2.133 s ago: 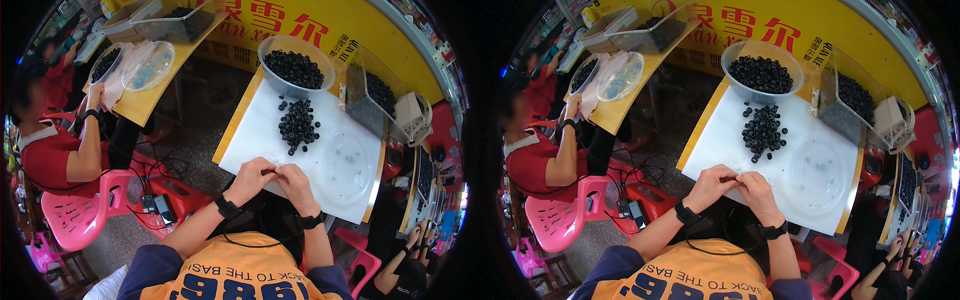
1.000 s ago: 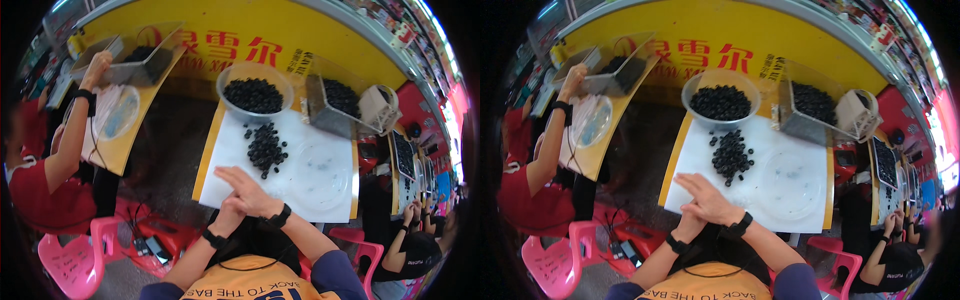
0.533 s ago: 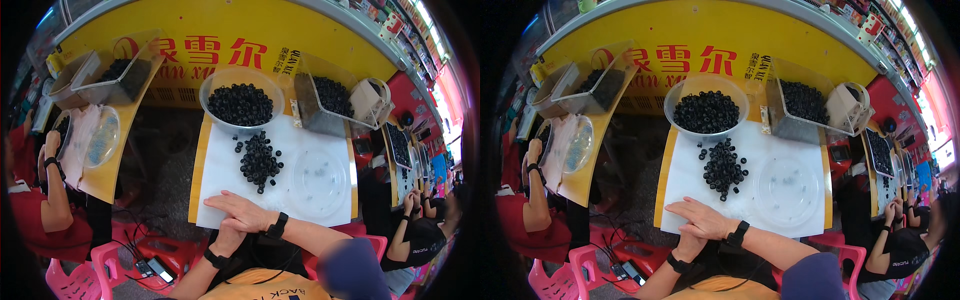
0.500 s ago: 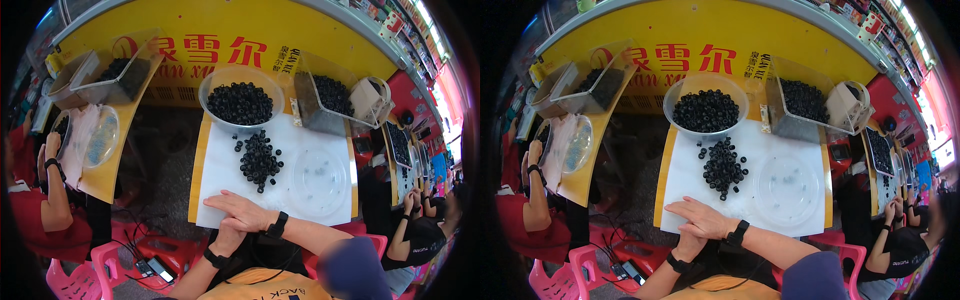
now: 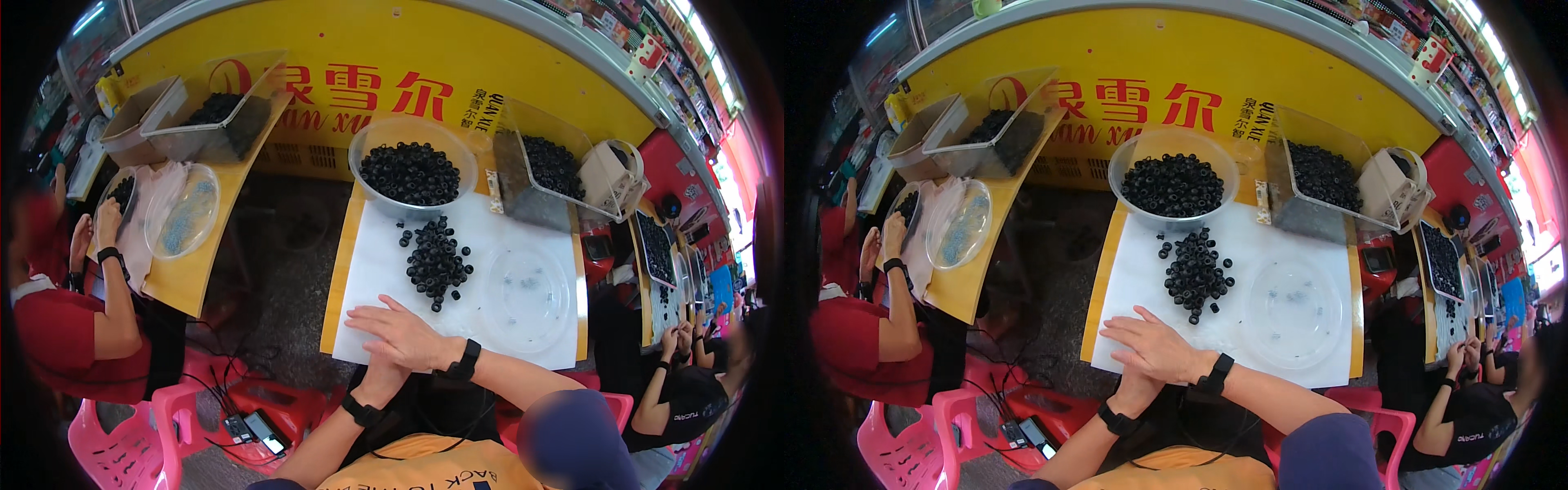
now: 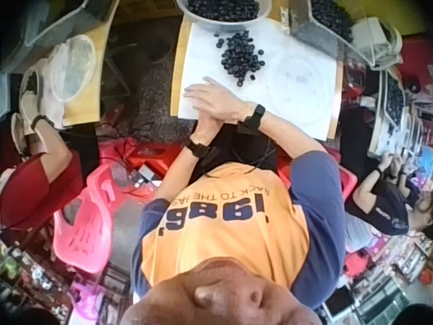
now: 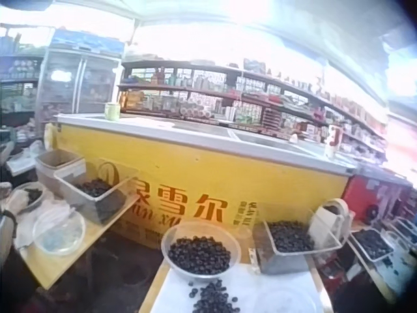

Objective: Sorting and inspecting small black plastic components in a workshop setting.

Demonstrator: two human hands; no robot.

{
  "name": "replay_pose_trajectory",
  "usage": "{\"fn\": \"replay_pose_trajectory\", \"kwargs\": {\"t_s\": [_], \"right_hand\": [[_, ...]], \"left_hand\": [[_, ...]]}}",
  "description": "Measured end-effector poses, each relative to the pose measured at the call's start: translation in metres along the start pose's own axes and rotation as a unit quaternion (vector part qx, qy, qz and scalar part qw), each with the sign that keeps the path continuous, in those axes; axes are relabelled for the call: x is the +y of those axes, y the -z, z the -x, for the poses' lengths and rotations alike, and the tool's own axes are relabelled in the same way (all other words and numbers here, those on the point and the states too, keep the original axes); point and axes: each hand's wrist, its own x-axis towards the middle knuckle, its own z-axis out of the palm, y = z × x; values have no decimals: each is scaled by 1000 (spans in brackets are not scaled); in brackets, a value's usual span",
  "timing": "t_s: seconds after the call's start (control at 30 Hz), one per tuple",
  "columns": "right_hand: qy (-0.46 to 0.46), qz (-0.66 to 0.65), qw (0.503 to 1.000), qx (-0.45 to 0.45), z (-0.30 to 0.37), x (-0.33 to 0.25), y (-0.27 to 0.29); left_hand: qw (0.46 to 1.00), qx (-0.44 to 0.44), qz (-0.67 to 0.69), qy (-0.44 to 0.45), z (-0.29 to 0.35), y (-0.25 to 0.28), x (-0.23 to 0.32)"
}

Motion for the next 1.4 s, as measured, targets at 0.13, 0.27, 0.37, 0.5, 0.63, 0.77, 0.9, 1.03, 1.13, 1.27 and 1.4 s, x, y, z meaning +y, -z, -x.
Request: {"fn": "replay_pose_trajectory", "kwargs": {"t_s": [0.13, 0.27, 0.37, 0.5, 0.63, 0.77, 0.9, 1.03, 1.13, 1.27, 1.4], "right_hand": [[-32, -95, 994, 36, -1, 2, -5], [-78, -176, 979, 63, 9, -6, -2], [-71, -179, 977, 91, 11, 1, -8], [-61, -154, 983, 82, 11, 1, -8], [-47, -153, 985, 71, 13, 5, -7], [-46, -159, 983, 74, 10, 3, -8], [-51, -175, 980, 74, 8, -1, -10], [-48, -187, 978, 73, 6, 3, -9], [-65, -190, 978, 51, 7, 3, -8], [-64, -190, 977, 73, 12, 4, -11], [-61, -192, 975, 91, 13, 7, -13]], "left_hand": [[998, -1, 38, 53, 3, 2, 6], [991, -3, -133, -32, 4, 6, 3], [987, 18, -151, -48, 3, 2, 4], [988, 18, -148, -46, 5, 1, 4], [986, 11, -157, -46, 4, 2, 9], [988, -7, -154, -20, 5, 4, 8], [996, 11, -88, -21, 6, 4, 5], [989, 4, -139, -42, 4, 8, 11], [985, 13, -149, -89, 6, 7, 0], [991, 16, -123, -53, 8, 6, 3], [988, -4, -145, -55, 7, 8, 4]]}}
